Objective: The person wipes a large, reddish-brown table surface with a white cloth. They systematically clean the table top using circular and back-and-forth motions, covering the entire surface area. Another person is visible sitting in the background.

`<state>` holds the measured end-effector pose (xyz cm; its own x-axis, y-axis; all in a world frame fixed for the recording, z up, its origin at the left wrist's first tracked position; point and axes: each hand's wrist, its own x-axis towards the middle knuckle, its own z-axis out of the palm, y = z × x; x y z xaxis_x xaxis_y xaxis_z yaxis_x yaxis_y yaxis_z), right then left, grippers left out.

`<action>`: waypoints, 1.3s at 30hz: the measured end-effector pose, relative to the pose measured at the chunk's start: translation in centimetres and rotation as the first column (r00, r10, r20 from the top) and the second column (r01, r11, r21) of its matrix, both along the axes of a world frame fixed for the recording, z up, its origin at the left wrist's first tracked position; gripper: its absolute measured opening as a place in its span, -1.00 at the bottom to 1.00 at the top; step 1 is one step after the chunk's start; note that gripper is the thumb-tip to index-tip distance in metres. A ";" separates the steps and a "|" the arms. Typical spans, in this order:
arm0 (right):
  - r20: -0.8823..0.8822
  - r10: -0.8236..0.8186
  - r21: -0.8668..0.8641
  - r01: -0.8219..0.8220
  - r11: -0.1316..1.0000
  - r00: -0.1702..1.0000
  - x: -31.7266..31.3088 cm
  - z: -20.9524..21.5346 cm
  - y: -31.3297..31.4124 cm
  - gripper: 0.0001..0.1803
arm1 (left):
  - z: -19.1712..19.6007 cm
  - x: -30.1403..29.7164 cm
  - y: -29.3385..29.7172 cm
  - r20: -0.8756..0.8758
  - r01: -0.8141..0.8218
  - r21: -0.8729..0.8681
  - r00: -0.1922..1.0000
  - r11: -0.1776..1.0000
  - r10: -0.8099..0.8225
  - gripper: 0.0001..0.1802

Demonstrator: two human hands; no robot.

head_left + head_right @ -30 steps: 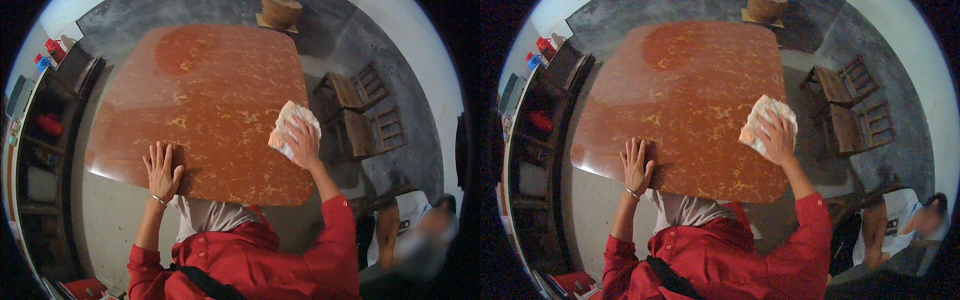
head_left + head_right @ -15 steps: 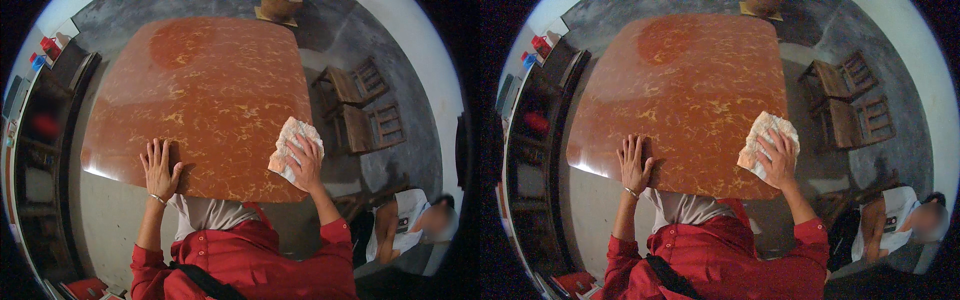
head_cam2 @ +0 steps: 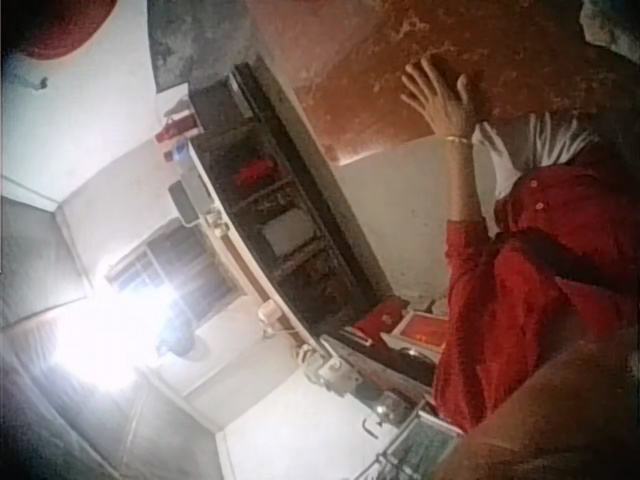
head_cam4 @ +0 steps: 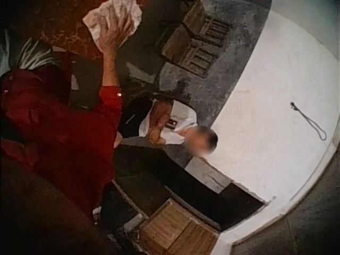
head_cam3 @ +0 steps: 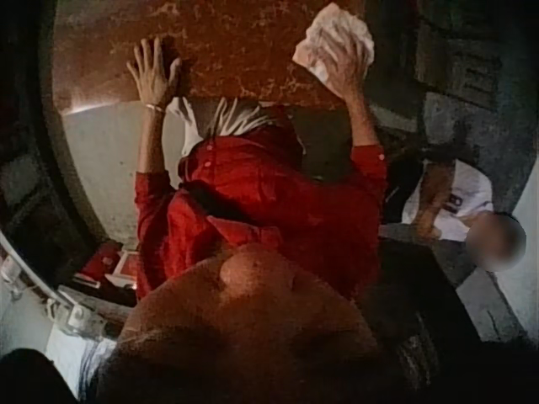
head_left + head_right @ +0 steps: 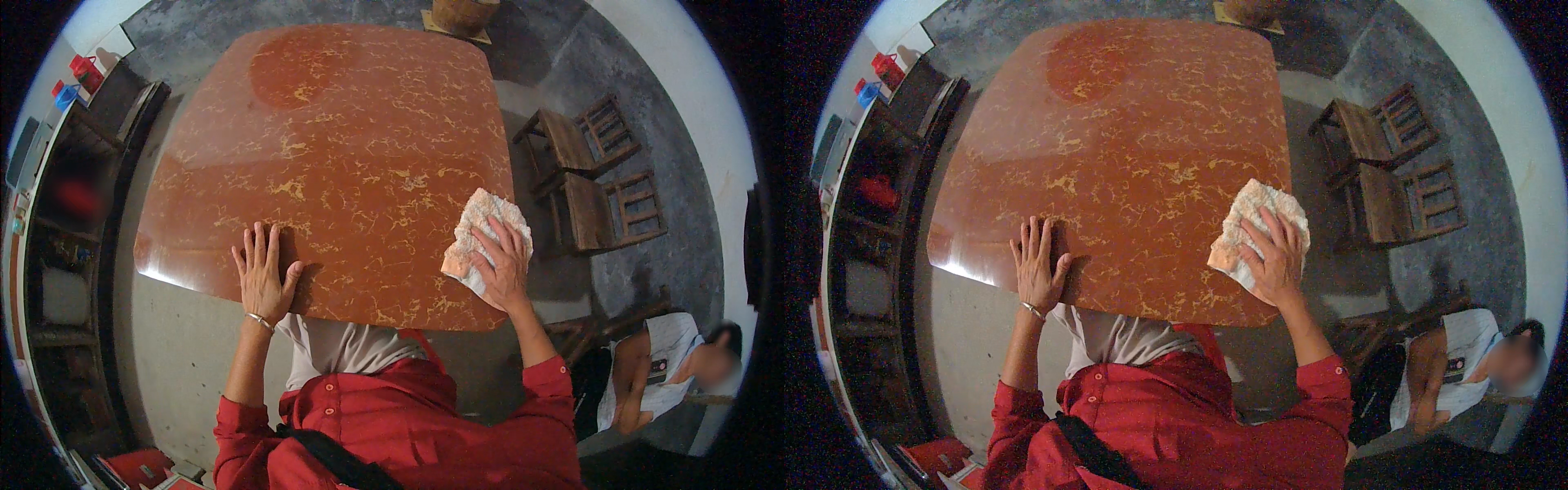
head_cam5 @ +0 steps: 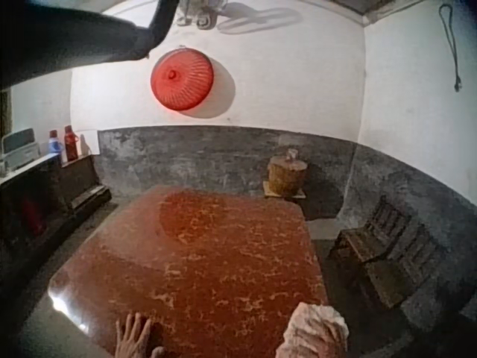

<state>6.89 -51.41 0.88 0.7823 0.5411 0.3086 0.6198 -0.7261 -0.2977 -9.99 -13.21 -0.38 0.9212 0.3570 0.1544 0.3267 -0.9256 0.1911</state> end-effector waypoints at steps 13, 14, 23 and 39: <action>0.006 0.008 0.026 -0.008 1.000 1.000 0.1 -0.2 -0.1 -0.56 | -0.2 0.0 0.1 -0.001 -0.004 -0.004 1.000 1.000 0.004 -0.19; 0.008 0.006 0.022 -0.006 1.000 1.000 0.1 -0.2 -0.1 -0.56 | -0.1 0.0 0.1 -0.002 -0.003 -0.004 1.000 1.000 0.003 -0.19; 0.003 0.000 -0.010 0.000 1.000 1.000 0.0 -0.2 0.1 -0.55 | 0.0 -0.1 0.1 -0.018 -0.010 0.009 1.000 1.000 0.010 -0.18; -0.019 0.067 -0.051 -0.068 0.996 0.998 6.3 0.3 1.3 -0.52 | 0.2 0.0 0.0 -0.004 -0.016 -0.002 1.000 1.000 0.016 -0.21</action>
